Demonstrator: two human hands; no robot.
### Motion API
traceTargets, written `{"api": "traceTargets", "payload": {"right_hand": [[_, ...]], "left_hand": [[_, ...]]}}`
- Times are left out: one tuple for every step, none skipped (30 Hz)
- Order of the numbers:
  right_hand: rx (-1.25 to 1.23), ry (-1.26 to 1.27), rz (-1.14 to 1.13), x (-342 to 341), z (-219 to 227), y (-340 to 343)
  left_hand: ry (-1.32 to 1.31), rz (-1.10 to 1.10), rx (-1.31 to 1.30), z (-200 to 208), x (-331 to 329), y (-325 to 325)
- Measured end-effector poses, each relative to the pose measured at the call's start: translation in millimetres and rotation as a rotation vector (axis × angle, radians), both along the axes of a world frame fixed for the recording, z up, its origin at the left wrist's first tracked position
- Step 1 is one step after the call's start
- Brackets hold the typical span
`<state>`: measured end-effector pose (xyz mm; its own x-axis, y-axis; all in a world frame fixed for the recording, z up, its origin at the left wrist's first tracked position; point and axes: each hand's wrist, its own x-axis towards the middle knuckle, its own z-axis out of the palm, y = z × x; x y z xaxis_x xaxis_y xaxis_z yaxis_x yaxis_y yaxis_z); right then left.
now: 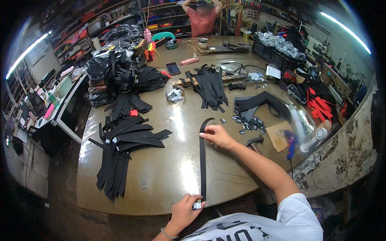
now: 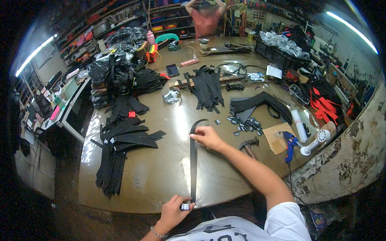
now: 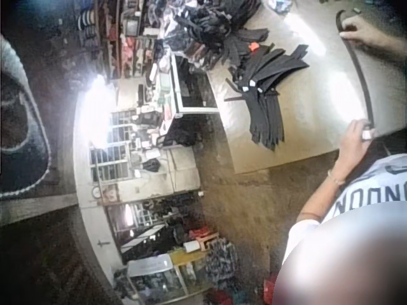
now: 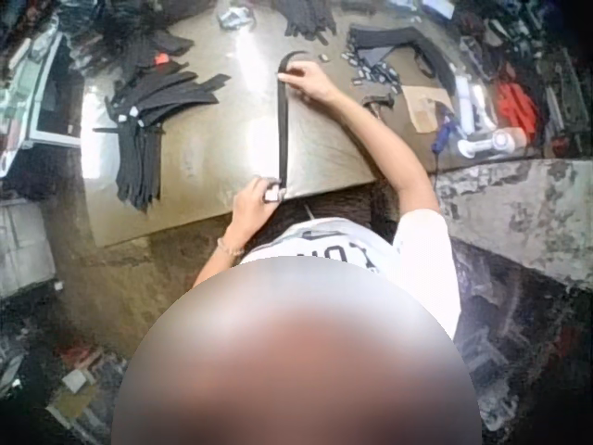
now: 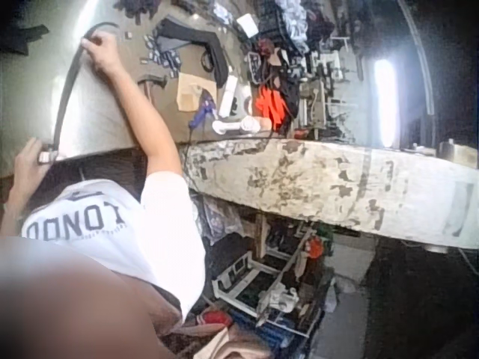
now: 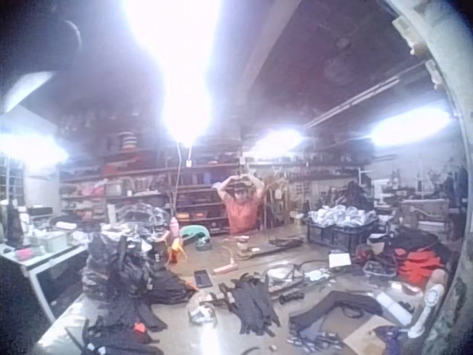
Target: The person assembles black straps by applying hot glue to the ends and attaching small rectangular pieces. They repeatedly pick up straps, apply glue, and press the pieces onto the glued ends, then place the assembled units on the table.
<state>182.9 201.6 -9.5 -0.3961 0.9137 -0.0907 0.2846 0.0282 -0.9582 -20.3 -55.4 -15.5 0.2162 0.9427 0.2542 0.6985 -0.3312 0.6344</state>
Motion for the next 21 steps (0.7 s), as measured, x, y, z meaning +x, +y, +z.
{"api": "traceTargets", "payload": {"right_hand": [[0.233,-0.071,-0.002,-14,-10,5],[0.442,-0.055,0.039,-20,-19,9],[0.631,-0.108,0.067,-29,-27,14],[0.63,-0.136,0.052,-35,-34,19],[0.706,-0.079,-0.011,-41,-40,23],[0.67,-0.118,-0.062,-45,-45,27],[0.634,-0.187,-0.139,-47,-48,31],[0.667,-0.192,-0.173,-49,-51,34],[0.653,-0.256,-0.228,-50,-52,37],[0.716,-0.213,-0.221,-49,-52,40],[0.701,-0.227,-0.22,-50,-51,41],[0.631,-0.237,-0.204,-49,-50,42],[0.576,-0.267,-0.245,-50,-49,41],[0.541,-0.226,-0.264,-49,-47,40],[0.565,-0.236,-0.273,-49,-47,39],[0.562,-0.254,-0.257,-49,-46,37],[0.629,-0.228,-0.229,-50,-46,36],[0.652,-0.269,-0.224,-50,-47,34],[0.702,-0.291,-0.207,-50,-47,33],[0.758,-0.311,-0.189,-50,-48,32],[0.76,-0.311,-0.198,-50,-48,31]], "left_hand": [[-0.017,0.009,-0.013,0,1,0],[0.021,-0.044,-0.002,0,1,1],[0.035,-0.057,0.001,0,1,2],[0.052,-0.067,-0.005,0,1,1],[0.094,-0.084,-0.069,1,0,0],[0.065,-0.095,-0.012,2,0,1],[0.079,-0.099,-0.019,2,-2,1],[0.086,-0.104,-0.036,1,-2,0],[0.092,-0.111,-0.059,0,-2,-1],[0.092,-0.101,0.005,-2,-1,-2],[0.099,-0.1,0.048,-4,0,-3],[0.097,-0.088,0.084,-6,1,-5],[0.105,-0.083,0.114,-9,1,-7],[0.092,-0.086,0.127,-11,1,-7],[0.105,-0.087,0.162,-14,1,-8],[0.109,-0.093,0.208,-16,2,-9],[0.118,-0.093,0.246,-18,2,-9],[0.121,-0.113,0.249,-19,1,-9],[0.123,-0.133,0.252,-20,0,-10],[0.126,-0.152,0.261,-20,0,-9],[0.118,-0.145,0.271,-21,0,-9]]}}
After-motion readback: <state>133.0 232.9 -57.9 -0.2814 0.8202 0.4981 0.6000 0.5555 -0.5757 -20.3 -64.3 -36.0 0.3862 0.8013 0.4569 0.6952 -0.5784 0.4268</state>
